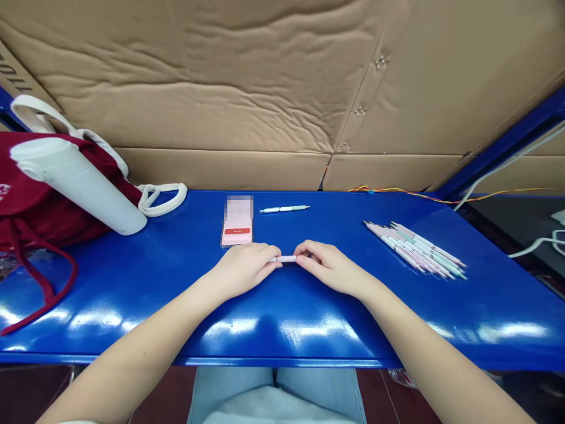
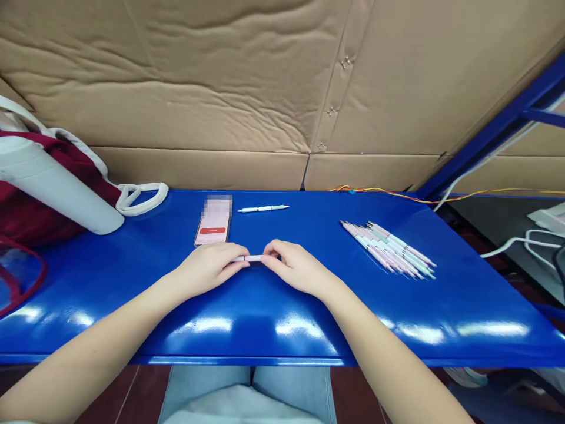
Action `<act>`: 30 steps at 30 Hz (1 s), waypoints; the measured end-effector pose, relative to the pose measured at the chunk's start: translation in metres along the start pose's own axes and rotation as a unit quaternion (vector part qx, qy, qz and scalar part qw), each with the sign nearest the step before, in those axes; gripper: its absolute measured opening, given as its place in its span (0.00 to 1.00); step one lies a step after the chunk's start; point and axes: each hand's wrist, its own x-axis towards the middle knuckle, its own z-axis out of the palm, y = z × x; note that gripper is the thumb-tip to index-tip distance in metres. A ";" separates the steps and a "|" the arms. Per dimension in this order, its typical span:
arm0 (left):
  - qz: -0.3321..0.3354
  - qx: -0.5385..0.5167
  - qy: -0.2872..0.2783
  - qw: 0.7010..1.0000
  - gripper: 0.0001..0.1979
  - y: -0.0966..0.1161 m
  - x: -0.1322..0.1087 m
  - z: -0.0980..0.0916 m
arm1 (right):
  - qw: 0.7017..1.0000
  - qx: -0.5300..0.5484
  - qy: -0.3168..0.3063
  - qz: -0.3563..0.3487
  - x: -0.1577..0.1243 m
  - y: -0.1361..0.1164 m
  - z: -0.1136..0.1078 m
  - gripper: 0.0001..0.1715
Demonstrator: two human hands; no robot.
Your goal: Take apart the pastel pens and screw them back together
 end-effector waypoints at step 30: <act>-0.029 0.015 -0.001 0.999 0.10 -0.005 0.003 0.008 | 0.993 -0.078 0.072 -0.047 0.000 0.018 -0.013 0.12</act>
